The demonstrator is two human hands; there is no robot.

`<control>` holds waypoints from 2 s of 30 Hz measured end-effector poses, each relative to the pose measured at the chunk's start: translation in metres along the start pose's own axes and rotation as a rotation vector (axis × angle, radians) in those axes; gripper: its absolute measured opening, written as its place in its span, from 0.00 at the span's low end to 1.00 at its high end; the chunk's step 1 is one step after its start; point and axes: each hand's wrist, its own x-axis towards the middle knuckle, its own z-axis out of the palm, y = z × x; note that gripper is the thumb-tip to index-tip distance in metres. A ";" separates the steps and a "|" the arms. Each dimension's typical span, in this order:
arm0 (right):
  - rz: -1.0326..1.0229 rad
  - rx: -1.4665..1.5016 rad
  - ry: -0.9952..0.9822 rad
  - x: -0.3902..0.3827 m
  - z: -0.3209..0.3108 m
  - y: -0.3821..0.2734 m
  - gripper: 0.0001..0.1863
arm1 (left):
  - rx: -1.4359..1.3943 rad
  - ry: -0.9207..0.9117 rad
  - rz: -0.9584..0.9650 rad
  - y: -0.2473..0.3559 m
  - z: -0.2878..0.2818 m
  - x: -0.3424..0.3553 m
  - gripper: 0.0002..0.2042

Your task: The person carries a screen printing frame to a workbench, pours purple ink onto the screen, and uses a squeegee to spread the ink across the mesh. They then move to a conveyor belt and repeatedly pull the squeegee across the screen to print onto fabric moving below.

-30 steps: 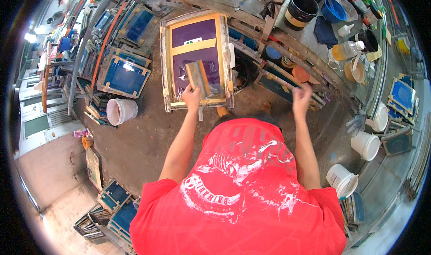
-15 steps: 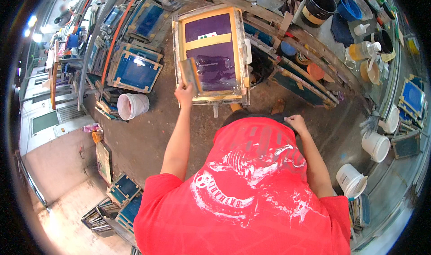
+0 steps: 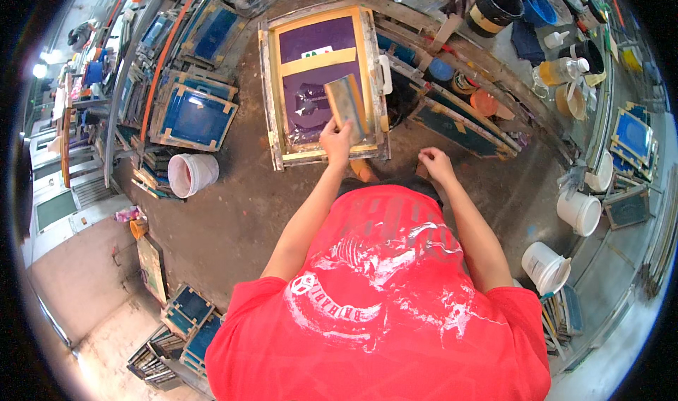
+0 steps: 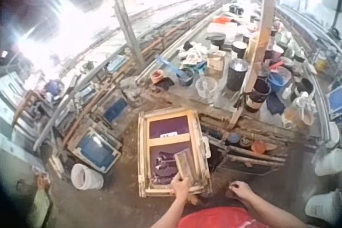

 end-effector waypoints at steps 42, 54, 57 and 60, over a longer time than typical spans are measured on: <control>0.092 0.622 0.368 0.188 0.098 -0.158 0.11 | -0.238 0.036 -0.531 -0.040 -0.245 0.122 0.28; 0.077 0.954 -0.058 0.101 0.319 -0.420 0.18 | -0.295 0.339 -0.361 0.056 -0.566 0.138 0.25; -0.037 1.031 -0.215 0.099 0.332 -0.502 0.26 | -0.225 0.308 -0.281 0.098 -0.626 0.154 0.25; -0.086 1.025 -0.219 0.104 0.321 -0.560 0.30 | -0.229 0.237 -0.243 0.143 -0.644 0.186 0.24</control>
